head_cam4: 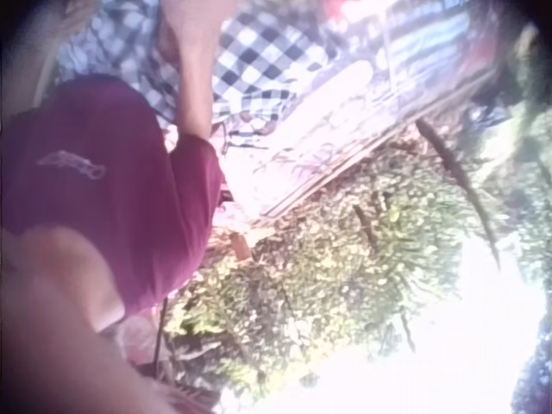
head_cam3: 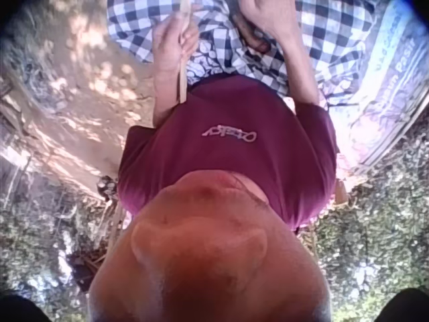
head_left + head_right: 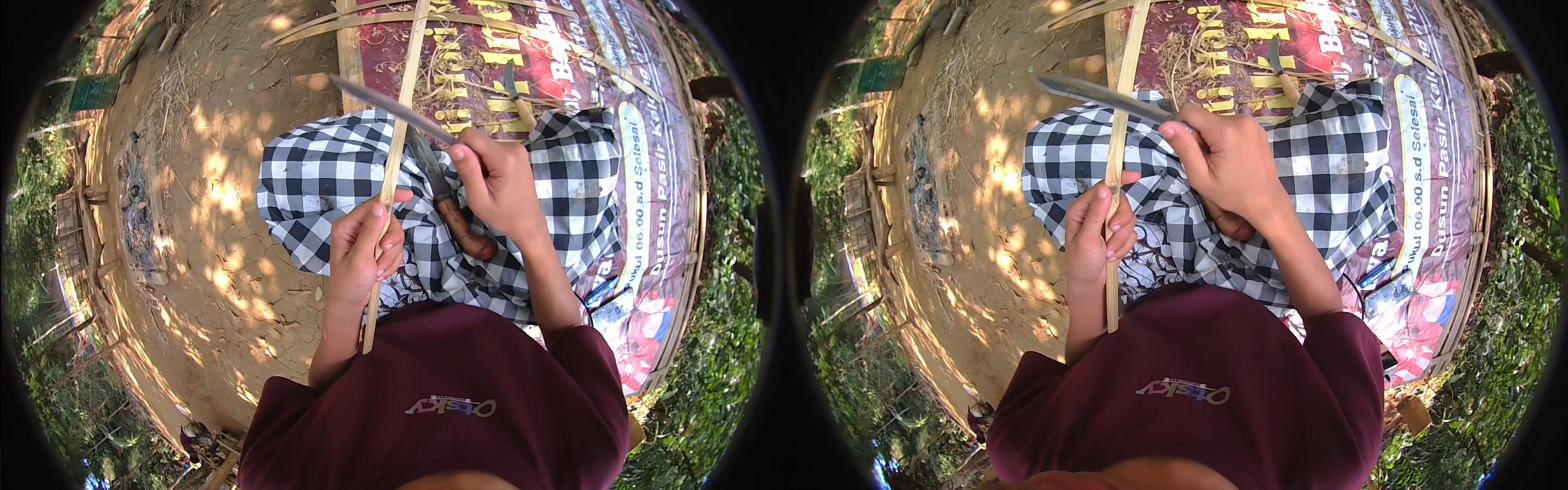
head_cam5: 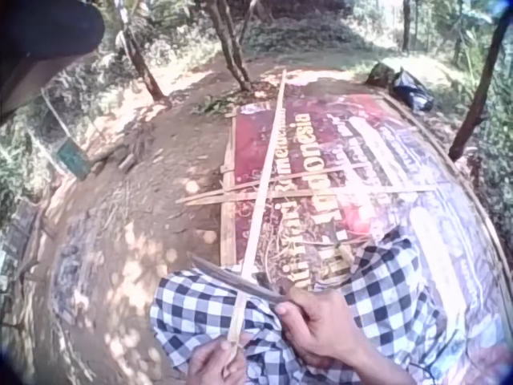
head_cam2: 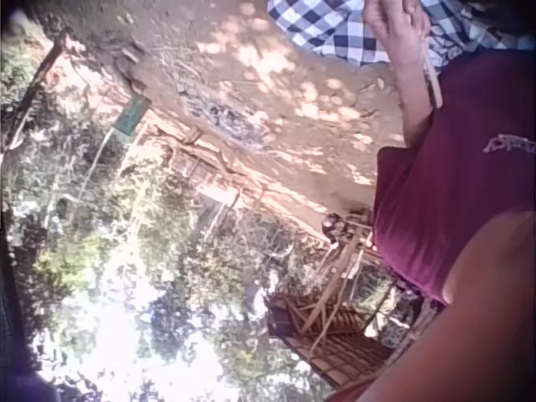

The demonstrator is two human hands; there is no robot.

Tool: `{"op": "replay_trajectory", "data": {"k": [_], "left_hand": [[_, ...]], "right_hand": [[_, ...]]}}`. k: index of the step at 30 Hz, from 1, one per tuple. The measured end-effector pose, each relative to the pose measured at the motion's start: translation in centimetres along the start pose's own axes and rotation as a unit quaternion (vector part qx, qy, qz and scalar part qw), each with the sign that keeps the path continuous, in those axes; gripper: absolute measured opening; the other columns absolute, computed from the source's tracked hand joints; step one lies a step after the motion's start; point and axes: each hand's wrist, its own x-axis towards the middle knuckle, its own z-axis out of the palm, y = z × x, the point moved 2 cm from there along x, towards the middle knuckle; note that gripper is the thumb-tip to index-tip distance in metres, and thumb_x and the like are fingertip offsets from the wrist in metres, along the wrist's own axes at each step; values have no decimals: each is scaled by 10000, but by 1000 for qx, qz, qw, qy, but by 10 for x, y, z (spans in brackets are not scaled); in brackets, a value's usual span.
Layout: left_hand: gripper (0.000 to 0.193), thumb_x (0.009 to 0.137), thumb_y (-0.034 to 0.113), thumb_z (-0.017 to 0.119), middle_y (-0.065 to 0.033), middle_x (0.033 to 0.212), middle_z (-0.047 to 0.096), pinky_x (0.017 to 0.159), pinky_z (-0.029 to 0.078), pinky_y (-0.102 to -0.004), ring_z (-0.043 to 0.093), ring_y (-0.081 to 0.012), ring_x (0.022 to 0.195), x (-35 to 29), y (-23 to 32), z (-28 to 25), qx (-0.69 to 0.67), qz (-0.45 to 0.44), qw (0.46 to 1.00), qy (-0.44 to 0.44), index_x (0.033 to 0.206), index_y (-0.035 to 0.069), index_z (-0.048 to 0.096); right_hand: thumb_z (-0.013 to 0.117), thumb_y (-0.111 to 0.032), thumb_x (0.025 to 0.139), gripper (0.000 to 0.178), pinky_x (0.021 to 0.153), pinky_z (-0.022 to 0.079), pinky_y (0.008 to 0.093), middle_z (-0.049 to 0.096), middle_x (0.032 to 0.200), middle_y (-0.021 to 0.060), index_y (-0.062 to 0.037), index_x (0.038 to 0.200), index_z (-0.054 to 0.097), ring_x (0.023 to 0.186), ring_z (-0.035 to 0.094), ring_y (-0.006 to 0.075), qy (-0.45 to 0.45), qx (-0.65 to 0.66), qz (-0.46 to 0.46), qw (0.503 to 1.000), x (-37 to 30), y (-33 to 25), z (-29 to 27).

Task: The person carves a strip of bamboo using a knife, shaving off thin pieces to shape and taper it.

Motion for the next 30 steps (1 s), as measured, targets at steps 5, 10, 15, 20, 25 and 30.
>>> {"op": "replay_trajectory", "data": {"k": [5, 10, 15, 20, 25, 30], "left_hand": [[280, 984, 169, 477, 27, 606, 452, 371, 286, -164, 338, 5, 430, 0, -3, 3, 103, 72, 990, 68, 1152, -36, 567], [270, 984, 133, 465, 19, 616, 455, 370, 278, -169, 348, 0, 434, -3, -1, 4, 228, 108, 965, 67, 1154, -50, 568], [225, 944, 95, 543, 62, 632, 455, 452, 253, -170, 340, 15, 537, -3, -4, 0, 268, 138, 949, 91, 1108, -48, 601], [307, 980, 109, 470, 42, 593, 424, 391, 253, -162, 321, 8, 451, 9, 9, 8, 232, 143, 956, 108, 1241, -36, 539], [310, 992, 129, 442, 28, 587, 412, 367, 257, -166, 317, 0, 421, -27, 7, -29, 209, 158, 955, 138, 1241, -26, 542], [313, 994, 152, 447, 24, 599, 413, 357, 267, -171, 312, -6, 411, 2, 5, -28, 98, 98, 983, 122, 1237, -19, 545]], "right_hand": [[612, -365, 860, 321, 412, 419, 374, 564, 535, 79, -74, 730, 569, 451, 565, 286, -61, -116, -72, 989, -17, -17, 17], [615, -375, 847, 344, 411, 409, 377, 544, 551, 69, -81, 701, 511, 467, 553, 295, -87, -148, -84, 982, -20, -19, 20], [607, -514, 808, 428, 366, 389, 355, 509, 500, 28, -117, 675, 514, 426, 551, 233, -25, -219, -178, 959, -12, 5, 21], [572, -366, 889, 302, 408, 418, 401, 530, 491, 83, -112, 728, 591, 438, 551, 299, 174, -184, -27, 967, 9, 60, 26], [446, -278, 984, 394, 474, 331, 314, 448, 518, 99, 24, 757, 557, 484, 369, 130, 380, -219, 101, 893, 14, 123, -99], [483, -235, 974, 316, 434, 299, 313, 397, 505, 86, -5, 758, 511, 455, 324, 145, 218, -173, 53, 959, 2, 96, -71]]}}
